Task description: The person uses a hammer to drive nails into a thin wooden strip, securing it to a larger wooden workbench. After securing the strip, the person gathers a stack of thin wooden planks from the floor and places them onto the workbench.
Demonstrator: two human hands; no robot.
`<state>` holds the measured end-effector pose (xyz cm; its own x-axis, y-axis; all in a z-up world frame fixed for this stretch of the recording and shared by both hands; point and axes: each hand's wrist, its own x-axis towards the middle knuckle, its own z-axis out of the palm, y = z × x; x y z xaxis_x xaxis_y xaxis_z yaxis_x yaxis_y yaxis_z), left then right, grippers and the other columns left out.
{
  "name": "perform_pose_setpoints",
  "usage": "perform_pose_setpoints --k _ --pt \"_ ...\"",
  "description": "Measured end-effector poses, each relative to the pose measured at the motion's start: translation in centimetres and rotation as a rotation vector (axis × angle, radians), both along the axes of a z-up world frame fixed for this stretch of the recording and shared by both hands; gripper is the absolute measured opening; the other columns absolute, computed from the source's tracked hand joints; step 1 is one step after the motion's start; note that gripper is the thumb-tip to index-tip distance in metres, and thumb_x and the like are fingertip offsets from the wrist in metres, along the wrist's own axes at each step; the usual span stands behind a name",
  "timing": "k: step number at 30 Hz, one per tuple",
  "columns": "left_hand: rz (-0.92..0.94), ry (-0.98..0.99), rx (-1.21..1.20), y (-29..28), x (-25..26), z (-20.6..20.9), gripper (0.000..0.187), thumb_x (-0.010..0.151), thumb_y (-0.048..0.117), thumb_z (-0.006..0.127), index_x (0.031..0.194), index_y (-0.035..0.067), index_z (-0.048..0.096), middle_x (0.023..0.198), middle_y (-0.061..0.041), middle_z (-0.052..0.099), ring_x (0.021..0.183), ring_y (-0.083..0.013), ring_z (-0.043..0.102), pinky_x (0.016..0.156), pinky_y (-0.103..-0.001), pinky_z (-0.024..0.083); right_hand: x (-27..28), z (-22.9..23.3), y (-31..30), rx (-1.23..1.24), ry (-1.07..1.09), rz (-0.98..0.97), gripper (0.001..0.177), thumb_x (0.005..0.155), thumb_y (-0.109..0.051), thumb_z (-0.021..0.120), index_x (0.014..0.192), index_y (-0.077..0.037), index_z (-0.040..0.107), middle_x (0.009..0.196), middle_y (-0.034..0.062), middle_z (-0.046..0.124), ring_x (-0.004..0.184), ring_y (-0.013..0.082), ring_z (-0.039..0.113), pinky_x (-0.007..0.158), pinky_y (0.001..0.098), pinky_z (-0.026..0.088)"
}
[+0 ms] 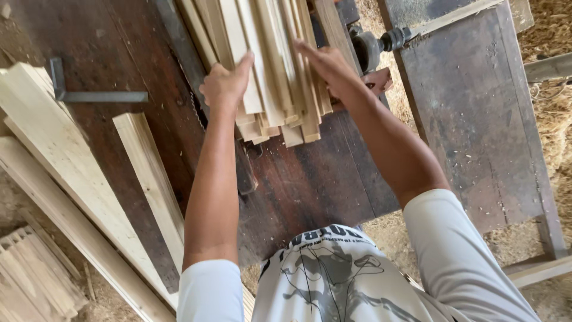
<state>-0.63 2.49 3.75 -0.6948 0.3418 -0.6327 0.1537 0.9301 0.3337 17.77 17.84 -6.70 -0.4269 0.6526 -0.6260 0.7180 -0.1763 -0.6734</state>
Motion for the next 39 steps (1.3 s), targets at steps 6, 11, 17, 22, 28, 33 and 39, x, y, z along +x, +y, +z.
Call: perform_pose_setpoints --k 6,11,17,22,28,33,39 --pt "0.010 -0.009 0.179 -0.3 1.9 -0.5 0.115 0.081 0.072 0.068 0.160 0.010 0.011 0.161 -0.027 0.024 0.146 -0.0452 0.030 0.113 -0.062 0.034 -0.6 -1.5 -0.8 -0.014 0.017 0.039 0.110 0.081 -0.082 0.069 0.140 0.010 0.051 0.137 0.0346 0.061 0.116 0.0410 0.067 0.098 0.0515 0.059" --pt "0.147 -0.042 0.240 0.6 1.1 -1.0 0.118 0.077 0.075 0.063 0.164 0.014 0.011 0.159 -0.028 0.032 0.142 -0.0440 0.043 0.106 -0.056 0.053 -0.1 -1.8 -0.3 -0.244 0.237 -0.037 0.110 0.080 -0.078 0.063 0.155 -0.002 0.039 0.155 0.0295 0.034 0.134 0.0368 0.039 0.103 0.0652 0.041" --pt "0.086 -0.035 0.193 -0.6 -0.1 -1.4 0.115 0.073 0.084 0.061 0.163 0.024 0.022 0.151 -0.030 0.024 0.147 -0.0509 0.021 0.101 -0.066 0.049 0.5 -3.4 -1.2 -0.624 0.505 -0.147 0.112 0.076 -0.073 0.059 0.156 -0.003 0.022 0.152 0.0347 0.034 0.134 0.0480 0.047 0.104 0.0694 0.048" --pt "0.084 -0.095 0.312 -1.8 0.1 -1.5 0.118 0.068 0.089 0.057 0.165 0.032 0.024 0.143 -0.022 0.036 0.135 -0.0398 0.042 0.100 -0.065 0.044 0.7 -4.0 -0.5 -0.522 0.517 -0.128 0.107 0.083 -0.075 0.048 0.156 -0.003 0.019 0.151 0.0302 0.041 0.133 0.0404 0.052 0.104 0.0577 0.050" --pt "0.119 -0.149 0.373 -2.1 -0.1 -4.1 0.121 0.078 0.090 0.053 0.173 0.018 0.032 0.114 -0.042 0.064 0.104 -0.0504 0.064 0.095 -0.057 0.065 1.4 -5.4 0.1 -1.237 1.286 -0.018 0.095 0.112 -0.070 0.031 0.158 0.014 0.026 0.128 0.0334 0.054 0.107 0.0409 0.060 0.091 0.0517 0.053" --pt "0.013 0.152 0.401 -2.9 0.7 -7.2 0.123 0.085 0.089 0.048 0.160 -0.002 0.013 0.155 -0.041 0.025 0.141 -0.0543 0.033 0.112 -0.066 0.035 2.4 -6.2 -0.7 -1.233 1.192 -0.131 0.116 0.104 -0.079 0.029 0.155 0.024 0.017 0.129 0.0359 0.058 0.111 0.0395 0.066 0.093 0.0489 0.055" --pt "-0.020 0.067 0.326 -2.3 1.9 -5.3 0.121 0.085 0.084 0.059 0.166 0.012 0.006 0.160 -0.045 0.009 0.144 -0.0577 0.024 0.104 -0.066 0.040 1.2 -3.6 -1.8 -0.612 0.697 -0.337 0.135 0.081 -0.092 0.035 0.155 0.019 0.013 0.159 0.0412 0.035 0.145 0.0432 0.050 0.114 0.0461 0.053"
